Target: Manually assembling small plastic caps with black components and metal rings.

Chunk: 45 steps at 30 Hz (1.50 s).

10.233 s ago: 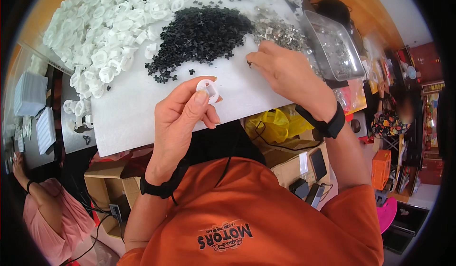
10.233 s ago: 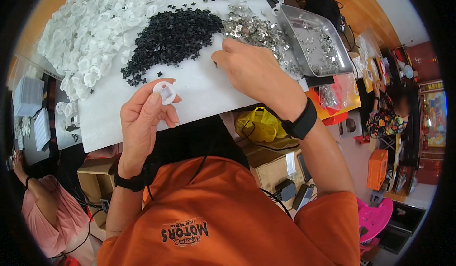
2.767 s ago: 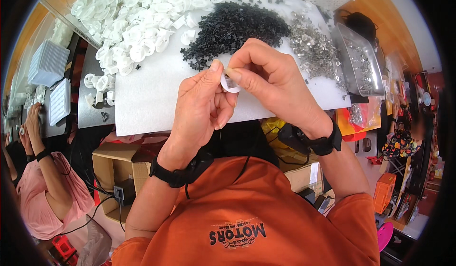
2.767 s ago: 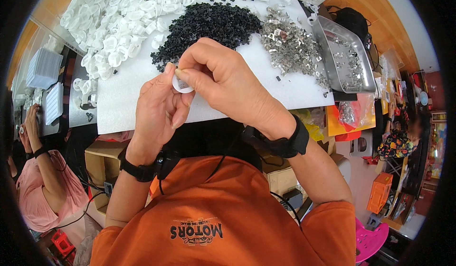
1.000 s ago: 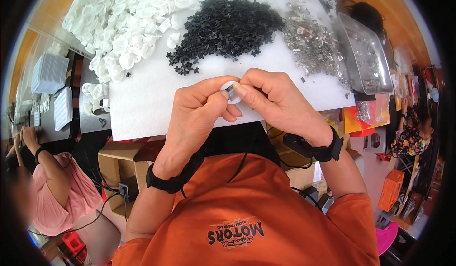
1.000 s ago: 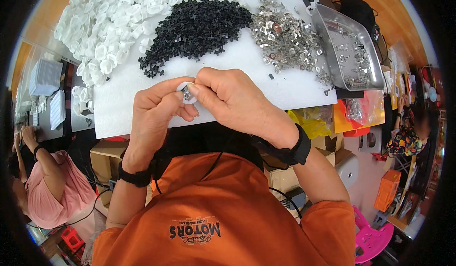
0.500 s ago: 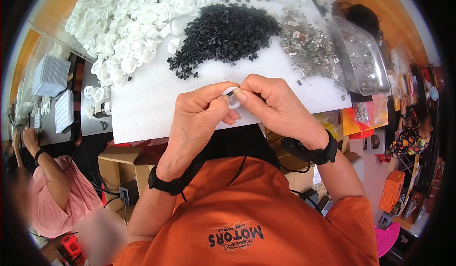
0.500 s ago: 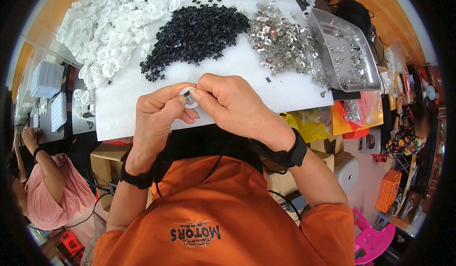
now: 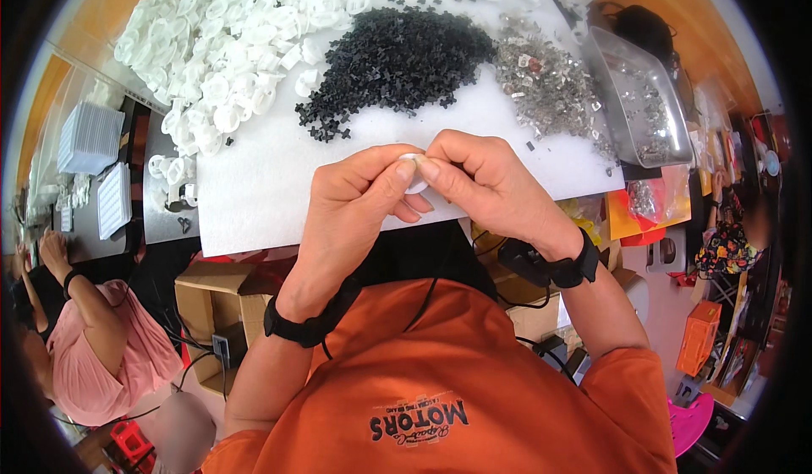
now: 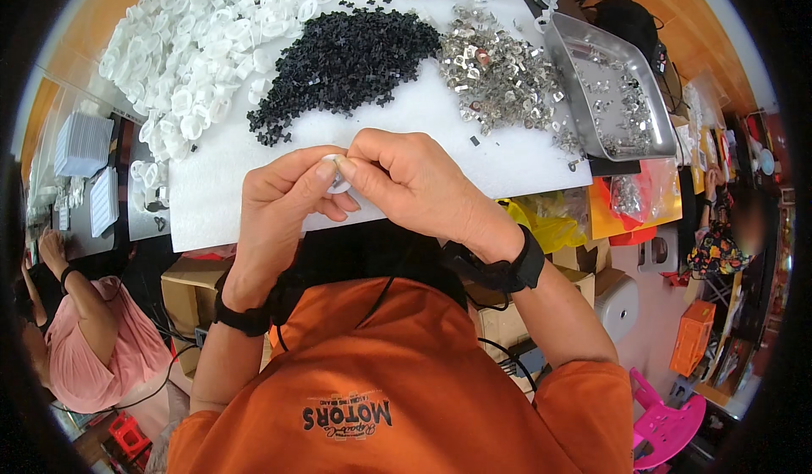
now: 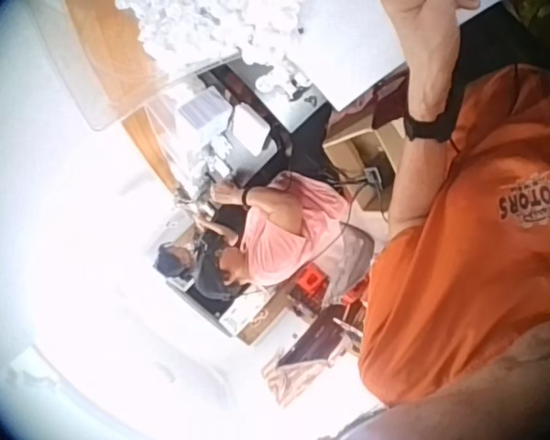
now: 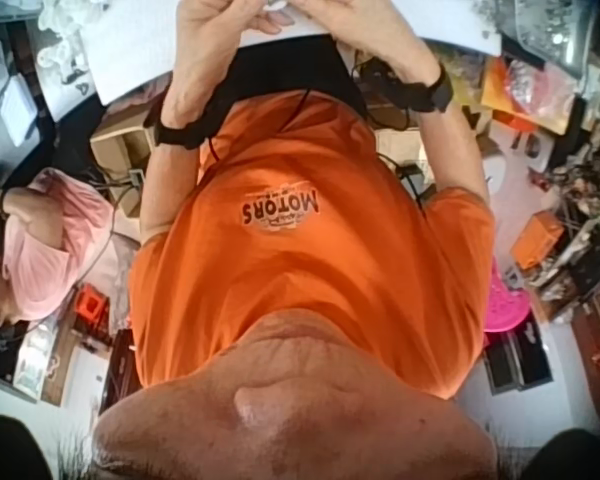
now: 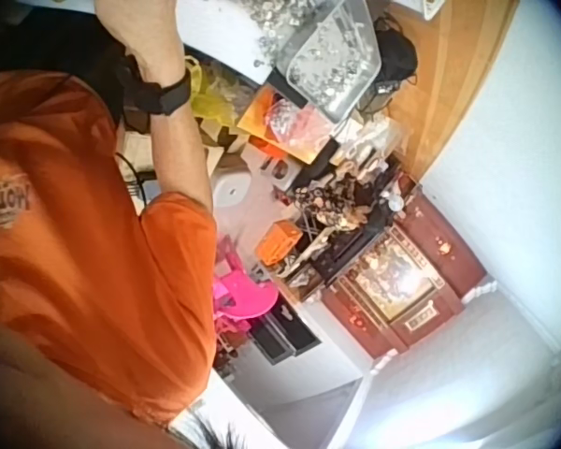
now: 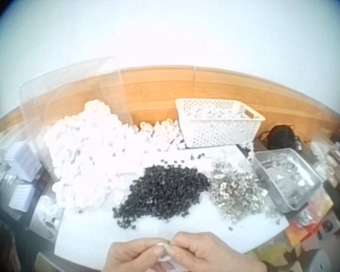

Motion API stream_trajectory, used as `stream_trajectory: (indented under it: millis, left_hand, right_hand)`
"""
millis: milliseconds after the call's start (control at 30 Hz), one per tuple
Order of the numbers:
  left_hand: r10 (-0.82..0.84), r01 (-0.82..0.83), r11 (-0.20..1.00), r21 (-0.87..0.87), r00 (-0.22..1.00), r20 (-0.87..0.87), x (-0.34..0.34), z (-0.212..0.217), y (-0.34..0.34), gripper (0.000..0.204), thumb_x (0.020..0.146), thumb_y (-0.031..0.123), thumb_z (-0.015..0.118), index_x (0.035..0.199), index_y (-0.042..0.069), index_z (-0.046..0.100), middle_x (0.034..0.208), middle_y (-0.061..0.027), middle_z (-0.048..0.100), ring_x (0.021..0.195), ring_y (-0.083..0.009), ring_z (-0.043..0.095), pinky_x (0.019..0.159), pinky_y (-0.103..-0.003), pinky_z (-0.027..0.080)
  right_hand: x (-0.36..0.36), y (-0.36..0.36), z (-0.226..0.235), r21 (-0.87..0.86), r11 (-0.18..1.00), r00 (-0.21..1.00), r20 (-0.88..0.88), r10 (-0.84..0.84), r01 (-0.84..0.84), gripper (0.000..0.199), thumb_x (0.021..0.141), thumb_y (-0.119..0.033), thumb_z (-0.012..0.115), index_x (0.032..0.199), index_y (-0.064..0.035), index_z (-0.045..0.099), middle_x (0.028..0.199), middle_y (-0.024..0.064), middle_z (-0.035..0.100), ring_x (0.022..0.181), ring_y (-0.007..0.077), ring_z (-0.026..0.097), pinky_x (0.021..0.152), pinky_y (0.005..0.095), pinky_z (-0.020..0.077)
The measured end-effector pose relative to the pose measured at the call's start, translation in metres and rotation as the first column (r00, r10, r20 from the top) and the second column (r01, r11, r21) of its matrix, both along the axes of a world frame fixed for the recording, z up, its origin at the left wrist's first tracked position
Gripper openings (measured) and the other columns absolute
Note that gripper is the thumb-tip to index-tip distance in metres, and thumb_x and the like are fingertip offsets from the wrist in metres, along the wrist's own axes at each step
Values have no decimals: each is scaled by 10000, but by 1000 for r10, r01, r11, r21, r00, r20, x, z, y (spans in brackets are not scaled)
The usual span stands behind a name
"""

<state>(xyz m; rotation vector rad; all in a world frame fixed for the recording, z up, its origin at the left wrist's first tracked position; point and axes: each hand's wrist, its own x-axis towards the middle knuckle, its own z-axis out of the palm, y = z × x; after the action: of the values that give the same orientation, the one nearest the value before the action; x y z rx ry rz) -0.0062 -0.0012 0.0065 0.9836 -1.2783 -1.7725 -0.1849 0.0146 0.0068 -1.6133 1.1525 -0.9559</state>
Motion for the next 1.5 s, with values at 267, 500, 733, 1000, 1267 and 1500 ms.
stream_trajectory:
  millis: [267,500,733,1000,1267,1500]
  left_hand:
    - [20,-21,999,-50,1000,-16,-1,-3,0,249,923,117,538,1088,-45,630,895,-121,669,743,-165,658,648,-252,546]
    - [-7,6,1000,-16,1000,-15,0,3,0,272,881,25,482,1097,-53,628,913,-138,671,777,-180,667,661,-266,551]
    - [45,-44,998,-45,999,31,-2,1,3,258,885,32,483,1069,-54,642,880,-133,675,762,-177,669,656,-255,549]
    - [18,-18,1000,-5,1000,15,-1,5,2,236,900,62,513,1063,-53,639,878,-132,676,757,-171,668,644,-252,546]
    - [9,-7,998,-58,999,35,-3,-1,1,217,935,92,501,1037,-43,637,889,-98,661,758,-146,653,661,-249,548]
    - [19,-17,998,-56,999,38,-1,-1,3,214,933,87,502,1041,-43,633,885,-100,659,756,-149,655,666,-253,552]
  right_hand:
    - [-1,1,-2,54,998,1000,15,5,-6,242,918,-181,549,752,-8,514,570,21,435,539,81,373,475,262,327]
    - [-2,2,-1,93,996,999,42,6,-10,245,919,-192,553,753,-15,517,572,-1,426,537,67,356,470,253,314]
    - [1,2,-3,15,1000,999,35,-13,12,223,918,-177,549,764,-16,527,564,15,435,521,84,373,470,266,324]
    - [1,3,0,52,999,1000,26,-15,14,206,907,-155,552,760,-14,523,568,31,454,524,90,387,479,269,339]
    - [2,0,-5,-64,998,1000,-14,-21,20,217,889,-158,558,726,-26,502,557,63,484,493,149,446,474,294,361]
    - [3,1,-4,-108,994,994,-106,-22,10,240,878,-183,549,707,-28,480,545,107,489,474,238,483,462,330,365]
